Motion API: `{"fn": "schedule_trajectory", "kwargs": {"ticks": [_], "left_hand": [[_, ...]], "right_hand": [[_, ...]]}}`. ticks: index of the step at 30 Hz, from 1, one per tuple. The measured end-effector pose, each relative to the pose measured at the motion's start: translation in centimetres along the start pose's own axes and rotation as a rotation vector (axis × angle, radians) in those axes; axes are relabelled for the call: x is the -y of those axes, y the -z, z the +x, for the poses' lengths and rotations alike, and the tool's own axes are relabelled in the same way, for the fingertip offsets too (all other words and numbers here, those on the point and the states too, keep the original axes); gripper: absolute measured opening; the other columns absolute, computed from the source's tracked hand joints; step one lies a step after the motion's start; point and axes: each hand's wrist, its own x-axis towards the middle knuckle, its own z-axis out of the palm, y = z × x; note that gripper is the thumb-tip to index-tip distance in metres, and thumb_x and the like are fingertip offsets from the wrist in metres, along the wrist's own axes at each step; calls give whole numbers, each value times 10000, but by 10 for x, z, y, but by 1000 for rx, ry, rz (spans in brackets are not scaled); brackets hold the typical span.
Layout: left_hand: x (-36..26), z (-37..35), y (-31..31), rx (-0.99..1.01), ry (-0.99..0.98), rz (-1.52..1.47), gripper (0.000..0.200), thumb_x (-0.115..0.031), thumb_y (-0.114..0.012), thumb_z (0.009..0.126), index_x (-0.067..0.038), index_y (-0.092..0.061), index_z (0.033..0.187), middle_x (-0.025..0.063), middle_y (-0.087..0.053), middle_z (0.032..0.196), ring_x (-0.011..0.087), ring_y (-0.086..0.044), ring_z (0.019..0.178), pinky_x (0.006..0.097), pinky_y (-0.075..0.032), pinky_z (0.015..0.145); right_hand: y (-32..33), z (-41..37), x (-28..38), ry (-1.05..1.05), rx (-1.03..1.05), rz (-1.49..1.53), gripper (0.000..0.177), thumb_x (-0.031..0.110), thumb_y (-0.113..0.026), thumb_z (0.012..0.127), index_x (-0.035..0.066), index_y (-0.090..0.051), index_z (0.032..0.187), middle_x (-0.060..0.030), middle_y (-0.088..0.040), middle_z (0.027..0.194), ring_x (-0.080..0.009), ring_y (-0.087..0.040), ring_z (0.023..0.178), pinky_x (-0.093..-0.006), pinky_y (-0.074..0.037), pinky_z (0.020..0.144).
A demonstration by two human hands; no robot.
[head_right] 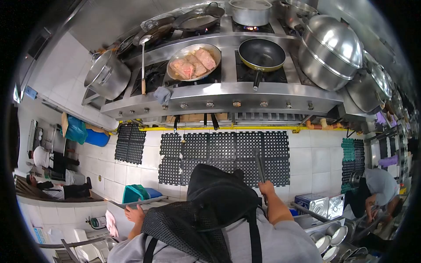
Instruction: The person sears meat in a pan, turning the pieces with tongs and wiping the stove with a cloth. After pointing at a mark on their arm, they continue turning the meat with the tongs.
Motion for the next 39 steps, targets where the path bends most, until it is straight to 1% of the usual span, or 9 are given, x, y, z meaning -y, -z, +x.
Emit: {"fn": "schedule_trajectory", "kwargs": {"ticks": [3,8,10,11,13,26,29,34,39], "left_hand": [[3,7,-6,-69,62,-48,754,-462,-687,859,-94,-409,1455,209,-409,1472,366,-379,1370,521,-342,1097],[5,20,-3,-17,132,-133,764,-466,-708,829,-76,-450,1433,263,-427,1445,416,-401,1347,534,-366,1083],[7,20,-5,-48,99,-192,738,-454,-743,770,-58,-536,1357,297,-464,1405,446,-425,1317,533,-368,1086],[8,19,-9,-85,90,-241,722,-460,-745,750,-58,-566,1322,310,-462,1405,441,-419,1326,541,-357,1095],[13,18,-22,-131,75,-188,675,-458,-743,751,-49,-605,1270,299,-452,1426,446,-403,1341,556,-336,1101],[-13,10,23,57,240,-134,518,-385,-666,805,-46,-678,1196,202,-361,1531,356,-285,1423,487,-262,1138],[-9,12,23,40,220,-136,518,-391,-676,799,-53,-687,1191,200,-370,1527,355,-293,1421,491,-285,1128],[-9,13,22,45,188,-113,524,-414,-711,757,-109,-706,1183,210,-409,1496,359,-351,1394,523,-358,1080],[-9,12,14,50,175,1,528,-441,-729,768,-89,-697,1160,200,-377,1502,363,-350,1387,526,-384,1045]], "right_hand": [[5,4,-4,76,-34,-66,603,479,-629,865,-99,-694,709,-243,-682,665,-381,-724,737,-461,-577,734],[35,-30,20,54,79,-179,642,529,-638,840,-96,-696,975,-347,-670,997,-455,-649,1046,-504,-527,866],[2,19,-35,266,-157,-263,550,452,-655,846,-96,-702,853,-275,-701,789,-387,-725,800,-461,-572,764],[29,-20,9,66,30,-173,577,460,-684,825,-104,-693,948,-326,-694,930,-439,-691,965,-488,-543,865],[-5,62,-51,122,-87,-372,659,472,-746,776,-121,-668,1051,-360,-652,1092,-490,-636,1068,-499,-500,949],[-54,218,-78,376,64,-95,669,484,-752,760,-135,-673,1001,-364,-649,1090,-483,-631,1082,-505,-484,949],[-35,74,70,240,10,-289,674,480,-749,757,-152,-669,977,-363,-659,1029,-466,-646,1058,-499,-488,922],[-36,45,60,325,48,-284,642,477,-738,774,-142,-678,933,-332,-685,908,-435,-697,926,-474,-534,839],[-8,-7,64,153,104,-278,664,510,-741,774,-126,-694,961,-289,-709,897,-398,-720,869,-437,-571,793]]}}
